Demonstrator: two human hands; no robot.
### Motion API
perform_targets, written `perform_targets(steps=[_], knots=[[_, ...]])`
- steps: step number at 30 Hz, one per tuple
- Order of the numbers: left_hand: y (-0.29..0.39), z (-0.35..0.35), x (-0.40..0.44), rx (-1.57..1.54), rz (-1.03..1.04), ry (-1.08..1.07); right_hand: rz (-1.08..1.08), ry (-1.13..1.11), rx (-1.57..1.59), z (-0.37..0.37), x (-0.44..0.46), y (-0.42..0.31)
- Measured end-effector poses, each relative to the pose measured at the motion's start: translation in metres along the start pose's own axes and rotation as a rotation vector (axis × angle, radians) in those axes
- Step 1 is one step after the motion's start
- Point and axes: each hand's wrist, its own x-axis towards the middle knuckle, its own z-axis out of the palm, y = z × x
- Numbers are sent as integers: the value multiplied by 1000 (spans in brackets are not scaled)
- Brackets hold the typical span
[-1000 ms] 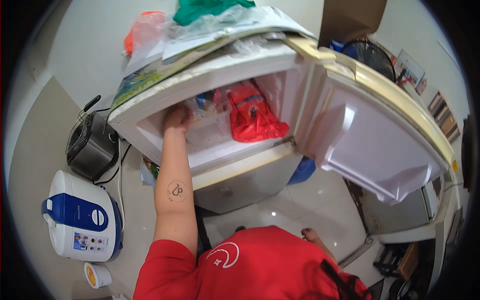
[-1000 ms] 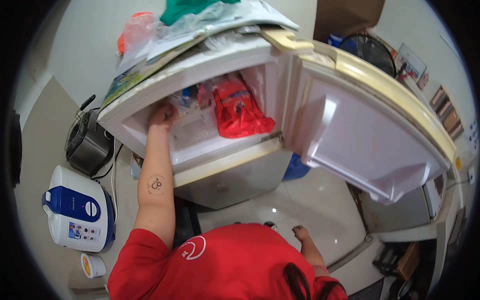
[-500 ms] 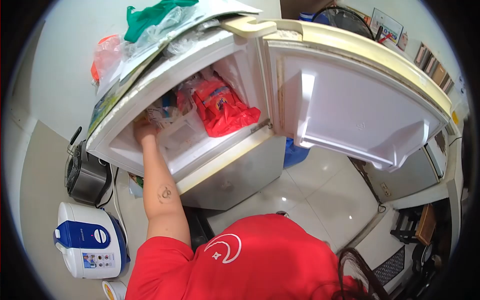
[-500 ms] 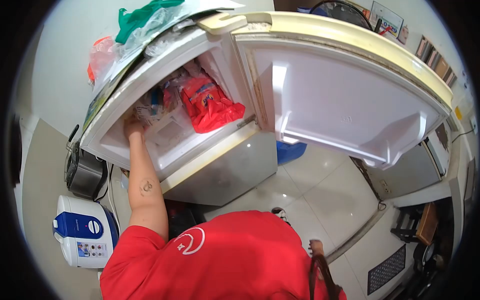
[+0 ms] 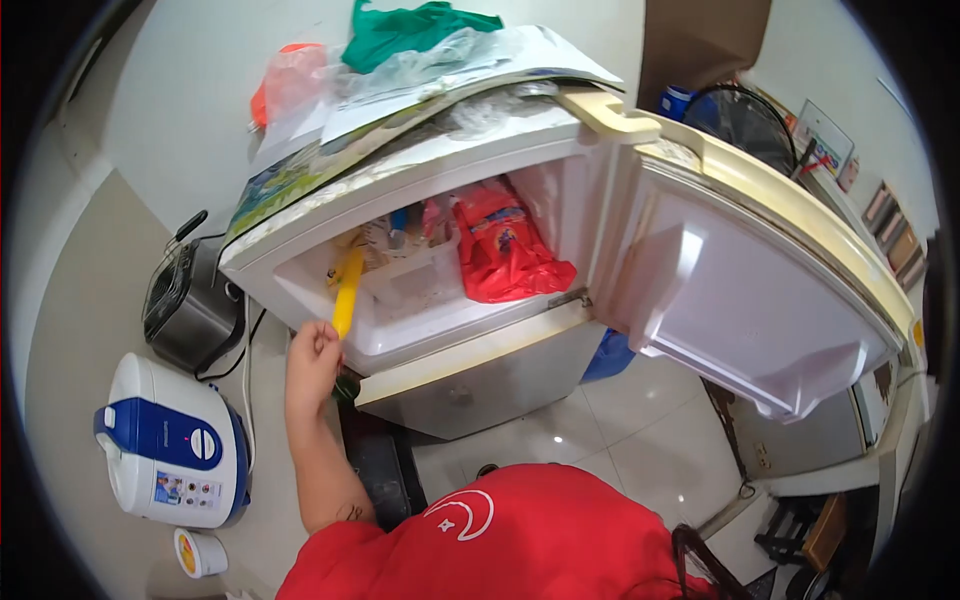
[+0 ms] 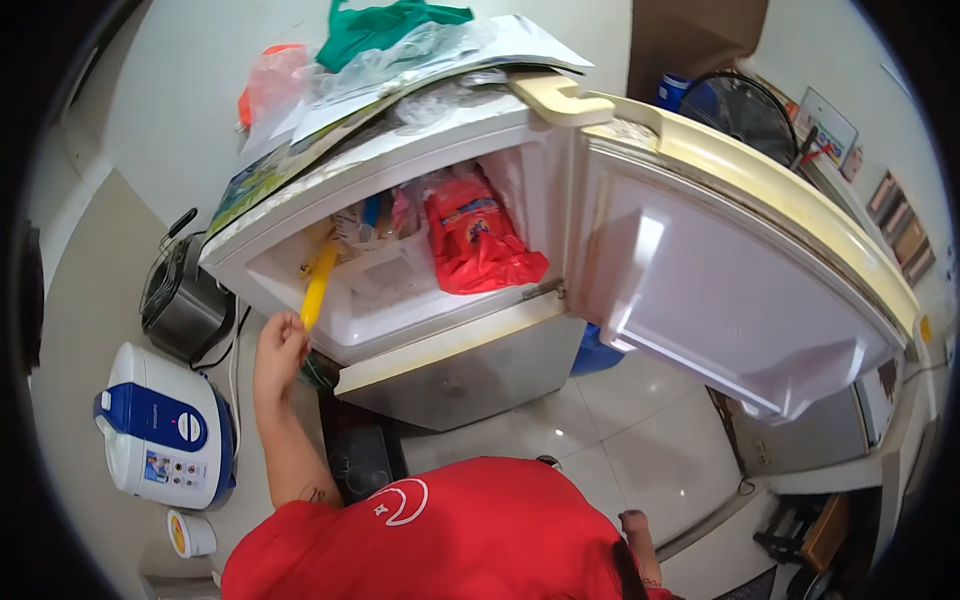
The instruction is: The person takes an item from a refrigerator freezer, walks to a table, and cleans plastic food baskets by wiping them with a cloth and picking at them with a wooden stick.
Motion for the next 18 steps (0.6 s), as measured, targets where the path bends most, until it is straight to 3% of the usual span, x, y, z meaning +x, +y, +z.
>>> perform_targets(steps=[2, 3, 4, 6, 9, 11, 14, 16, 17, 18], knots=[[-4, -12, -16, -132, -44, -23, -41, -2, -77, -9, 16, -14], [-5, -15, -21, -236, -66, 14, -230, 80, -67, -6, 34, -34], [-7, -17, -26, -341, -87, 53, -267, -68, -44, -59, -21, -148], [-9, -19, -39, -553, -122, 136, -525, -84, -149, -56, -3, -220], [-10, -21, -47, -532, -103, 97, -756, -216, -82, -61, -27, -341], [0, -33, -71, -385, -64, -20, -1080, -186, -98, -62, -61, -412], [12, -52, -96, -317, -117, -82, -1644, 107, -26, -79, -147, -504], [12, -56, -105, -314, -117, -293, -1968, 422, -141, -103, -200, -546], [10, -56, -106, -309, -85, -379, -1975, 413, -141, -104, -200, -555], [8, -53, -106, -302, -50, -466, -1893, 196, -306, -103, -198, -563]])
